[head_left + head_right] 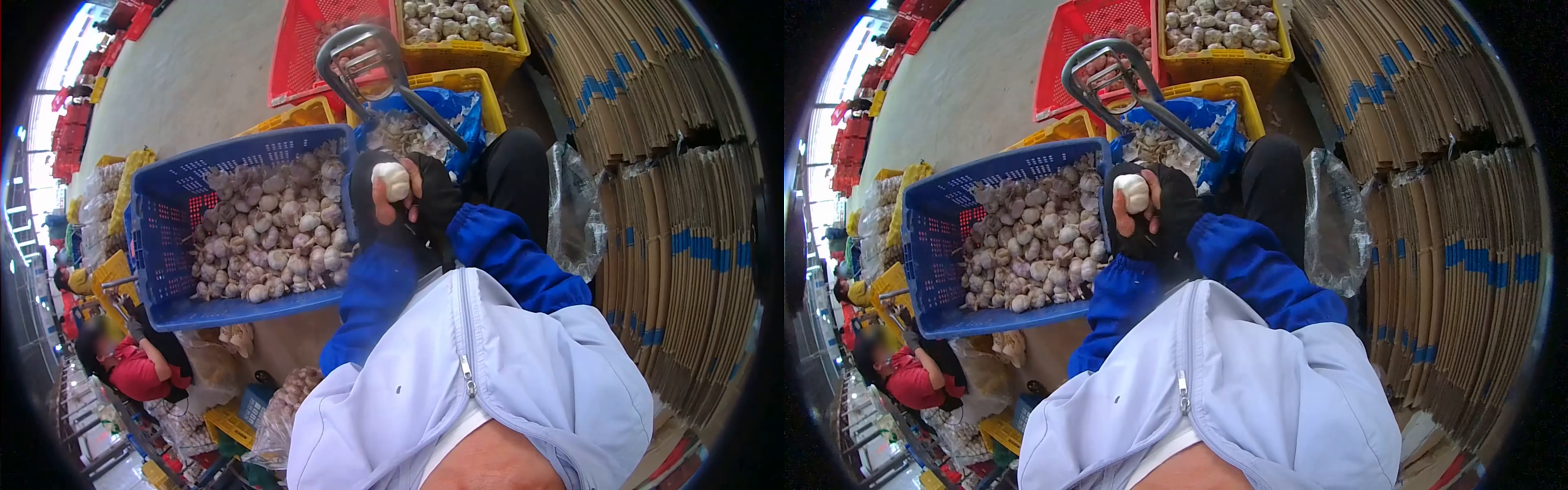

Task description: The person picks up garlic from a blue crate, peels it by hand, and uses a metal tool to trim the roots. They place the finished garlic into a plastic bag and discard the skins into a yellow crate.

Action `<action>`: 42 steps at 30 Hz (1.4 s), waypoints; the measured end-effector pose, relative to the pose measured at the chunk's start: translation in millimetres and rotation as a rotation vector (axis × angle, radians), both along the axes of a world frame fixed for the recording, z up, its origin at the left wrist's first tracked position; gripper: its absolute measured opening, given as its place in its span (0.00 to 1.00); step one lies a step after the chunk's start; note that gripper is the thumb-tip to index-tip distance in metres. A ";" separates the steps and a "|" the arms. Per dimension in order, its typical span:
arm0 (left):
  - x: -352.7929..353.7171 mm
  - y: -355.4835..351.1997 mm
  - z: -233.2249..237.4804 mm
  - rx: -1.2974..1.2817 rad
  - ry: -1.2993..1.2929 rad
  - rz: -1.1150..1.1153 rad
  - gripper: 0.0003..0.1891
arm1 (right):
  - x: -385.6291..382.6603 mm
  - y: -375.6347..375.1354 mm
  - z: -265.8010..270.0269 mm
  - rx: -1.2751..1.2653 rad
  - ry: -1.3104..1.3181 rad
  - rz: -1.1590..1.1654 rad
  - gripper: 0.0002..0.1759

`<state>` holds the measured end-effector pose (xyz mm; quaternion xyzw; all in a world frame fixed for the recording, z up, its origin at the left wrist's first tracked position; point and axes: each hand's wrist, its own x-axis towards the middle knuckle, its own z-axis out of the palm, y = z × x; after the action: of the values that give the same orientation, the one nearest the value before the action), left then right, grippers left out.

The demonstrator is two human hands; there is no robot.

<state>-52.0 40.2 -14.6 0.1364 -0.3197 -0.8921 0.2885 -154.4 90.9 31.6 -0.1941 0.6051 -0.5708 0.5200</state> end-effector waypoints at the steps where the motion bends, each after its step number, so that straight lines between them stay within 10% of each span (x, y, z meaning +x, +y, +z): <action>1: -0.4 -1.8 -4.5 0.087 0.016 -0.002 0.26 | -3.6 -1.9 -15.9 -0.071 0.001 -0.037 0.18; 5: 2.7 -1.5 4.7 0.112 -0.087 -0.027 0.24 | -2.0 15.1 8.8 -0.294 -0.322 -0.022 0.18; 9: -5.3 15.1 10.1 -0.150 -0.296 0.143 0.25 | 23.8 0.2 2.2 -0.703 0.245 -0.313 0.12; 15: -13.0 14.0 19.2 -0.929 -0.550 0.588 0.20 | 8.5 3.4 7.1 -0.434 -0.159 -0.173 0.17; 24: -14.3 26.8 10.6 -0.186 -0.282 0.251 0.23 | -24.7 1.1 -31.1 -0.295 0.016 -0.452 0.18; 29: -14.1 28.5 8.1 -0.060 -0.256 0.118 0.24 | -17.6 16.4 -9.9 -0.438 -0.155 -0.117 0.20; 33: -12.9 36.5 10.7 -0.095 -0.351 0.086 0.25 | 0.7 31.6 -18.4 -0.397 0.277 -0.162 0.19; 36: -14.5 42.9 26.9 -0.235 -0.525 0.076 0.26 | -11.2 26.2 -17.1 -0.100 -0.929 -0.417 0.19; 37: -14.5 44.2 32.5 -0.268 -0.566 0.076 0.26 | -11.3 25.5 -13.8 -0.272 -0.889 -0.671 0.22; 41: 7.3 9.7 -8.2 0.160 -0.027 -0.258 0.27 | -55.1 24.9 -28.6 -0.050 -0.368 -0.222 0.20; 42: 11.6 7.2 -7.7 0.217 -0.005 -0.223 0.27 | -54.9 25.4 -28.5 -0.095 0.112 -0.237 0.17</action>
<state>-40.4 47.4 -22.3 0.1327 -0.2354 -0.9476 0.1703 -209.3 116.3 3.1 -0.1771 0.6241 -0.6445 0.4047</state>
